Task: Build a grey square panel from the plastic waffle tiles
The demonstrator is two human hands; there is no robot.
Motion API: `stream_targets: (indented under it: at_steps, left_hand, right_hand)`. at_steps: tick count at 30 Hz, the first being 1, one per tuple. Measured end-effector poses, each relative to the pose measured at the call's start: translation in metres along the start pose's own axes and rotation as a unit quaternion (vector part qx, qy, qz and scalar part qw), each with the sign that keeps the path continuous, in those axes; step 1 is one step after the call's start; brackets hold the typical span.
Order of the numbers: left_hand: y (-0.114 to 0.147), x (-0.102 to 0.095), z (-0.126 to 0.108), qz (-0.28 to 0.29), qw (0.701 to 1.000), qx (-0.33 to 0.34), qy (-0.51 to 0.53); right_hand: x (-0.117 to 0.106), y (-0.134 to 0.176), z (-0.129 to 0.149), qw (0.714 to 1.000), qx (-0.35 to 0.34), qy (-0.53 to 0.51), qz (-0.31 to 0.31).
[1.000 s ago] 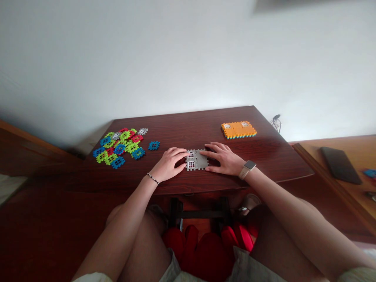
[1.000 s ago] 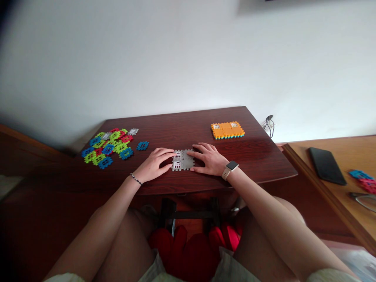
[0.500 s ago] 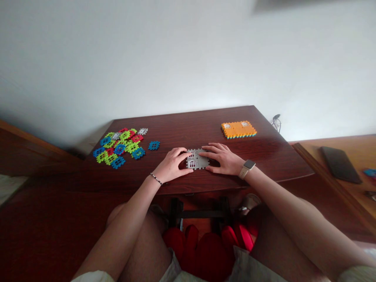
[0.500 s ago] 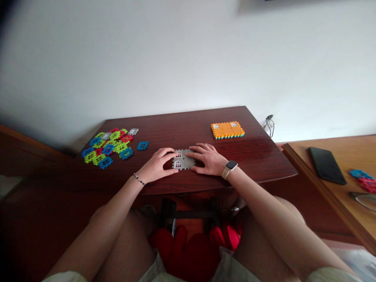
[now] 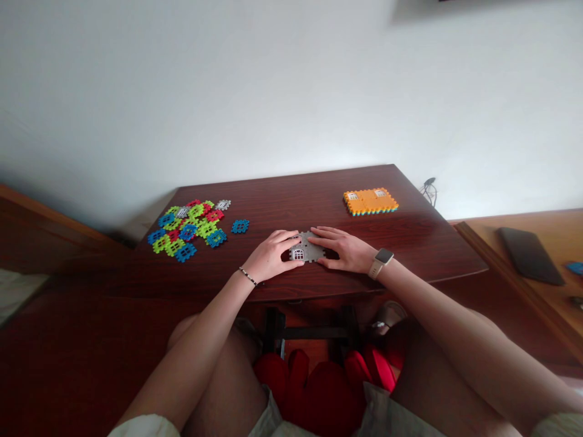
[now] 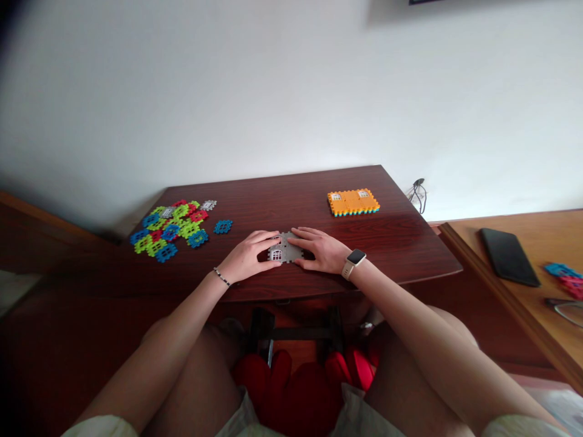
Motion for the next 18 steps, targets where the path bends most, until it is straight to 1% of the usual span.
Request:
stream_targets:
  at_steps: [4, 11, 18]
  left_hand:
    - [-0.0008, 0.0012, -0.0019, -0.010, 1.000, 0.001, 0.000]
    - [0.0021, 0.0049, -0.0030, -0.023, 1.000, 0.005, 0.002]
    - [0.0056, -0.0027, 0.0023, 0.001, 0.999, -0.007, 0.040]
  right_hand:
    - [0.0012, -0.0009, 0.0009, 1.000, 0.001, -0.005, -0.006]
    - [0.0014, 0.0003, 0.0042, 1.000, 0.004, 0.018, -0.004]
    - [-0.0013, 0.0016, 0.0085, 1.000, 0.009, 0.029, -0.001]
Point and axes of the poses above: each hand's wrist, its own y-axis away from the middle knuckle, its own x-axis out of the palm, z = x × y, the point moved 2 cm from there along -y, towards the middle knuckle, and after that the axes turned 14 degrees about -z, right-handed, at the moved point
